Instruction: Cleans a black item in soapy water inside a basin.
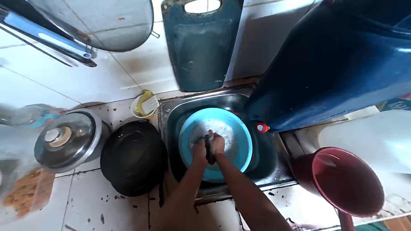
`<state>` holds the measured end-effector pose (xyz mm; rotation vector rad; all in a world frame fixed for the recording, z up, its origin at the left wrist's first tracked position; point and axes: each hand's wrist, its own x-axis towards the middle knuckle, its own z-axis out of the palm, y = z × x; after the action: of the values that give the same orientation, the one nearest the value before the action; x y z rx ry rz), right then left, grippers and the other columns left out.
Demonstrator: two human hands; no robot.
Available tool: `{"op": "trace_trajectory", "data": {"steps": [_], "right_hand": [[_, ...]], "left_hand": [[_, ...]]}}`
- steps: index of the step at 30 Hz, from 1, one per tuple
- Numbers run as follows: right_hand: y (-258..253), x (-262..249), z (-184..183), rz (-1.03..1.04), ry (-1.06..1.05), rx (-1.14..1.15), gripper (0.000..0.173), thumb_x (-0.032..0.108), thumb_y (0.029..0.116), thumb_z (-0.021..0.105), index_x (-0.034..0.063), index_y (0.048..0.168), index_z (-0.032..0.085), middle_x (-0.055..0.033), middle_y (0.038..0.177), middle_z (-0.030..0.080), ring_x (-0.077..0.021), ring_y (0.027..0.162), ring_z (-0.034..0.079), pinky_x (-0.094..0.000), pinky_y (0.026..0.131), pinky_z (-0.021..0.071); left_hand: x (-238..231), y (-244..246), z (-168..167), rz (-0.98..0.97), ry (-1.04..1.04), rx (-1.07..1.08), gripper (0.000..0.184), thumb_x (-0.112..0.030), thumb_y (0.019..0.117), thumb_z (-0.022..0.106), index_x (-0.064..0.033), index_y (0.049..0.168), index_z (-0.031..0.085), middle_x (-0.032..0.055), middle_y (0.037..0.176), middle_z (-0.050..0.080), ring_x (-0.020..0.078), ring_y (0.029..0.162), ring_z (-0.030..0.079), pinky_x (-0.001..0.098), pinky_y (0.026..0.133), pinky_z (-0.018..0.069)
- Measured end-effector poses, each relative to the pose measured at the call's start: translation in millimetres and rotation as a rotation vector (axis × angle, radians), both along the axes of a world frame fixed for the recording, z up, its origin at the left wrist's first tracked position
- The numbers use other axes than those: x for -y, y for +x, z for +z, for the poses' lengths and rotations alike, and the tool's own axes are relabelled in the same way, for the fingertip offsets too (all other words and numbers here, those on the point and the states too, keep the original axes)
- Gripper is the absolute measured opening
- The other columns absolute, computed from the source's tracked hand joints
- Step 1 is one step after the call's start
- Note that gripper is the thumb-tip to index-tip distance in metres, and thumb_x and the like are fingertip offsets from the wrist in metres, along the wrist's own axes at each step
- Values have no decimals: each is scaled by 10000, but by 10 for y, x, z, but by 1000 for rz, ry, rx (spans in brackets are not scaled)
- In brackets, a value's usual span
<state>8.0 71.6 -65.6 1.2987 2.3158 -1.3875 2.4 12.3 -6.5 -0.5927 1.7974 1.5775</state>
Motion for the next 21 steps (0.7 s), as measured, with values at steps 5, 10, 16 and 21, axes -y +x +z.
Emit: {"op": "trace_trajectory", "data": {"steps": [5,10,16,21], "right_hand": [[108,262,266,88,-17,-137,528,317,1119,377,-79,1063,722,-282,1052,717,-420,1063,687,-583,964,497],[217,37,-219,369,392,-253,423,247,1066,468,-87,1121,722,-291,1173,702,-453,1117,683,-589,939,535],[111,-567,-804,301,377,313,745,440,991,622,288,1638,284,-243,1683,204,-523,1477,306,-727,1091,318],[45,92,-477,307,-194,-55,516,-12,948,609,2,1457,524,-266,1485,510,-389,1360,520,-520,1125,436]], "left_hand": [[66,-178,22,-55,58,-115,332,-81,1100,404,139,1323,517,261,1233,617,240,1064,613,372,988,473],[125,-249,-35,68,27,-57,346,-174,1094,461,53,1353,501,200,1146,605,210,929,596,359,837,503],[463,-339,-604,-135,-66,219,725,-549,1067,432,-232,1649,138,237,1656,226,510,1455,316,763,1004,385],[404,-426,-891,-134,209,271,711,-616,1070,193,-88,1479,437,225,1330,581,341,1143,607,546,904,528]]}}
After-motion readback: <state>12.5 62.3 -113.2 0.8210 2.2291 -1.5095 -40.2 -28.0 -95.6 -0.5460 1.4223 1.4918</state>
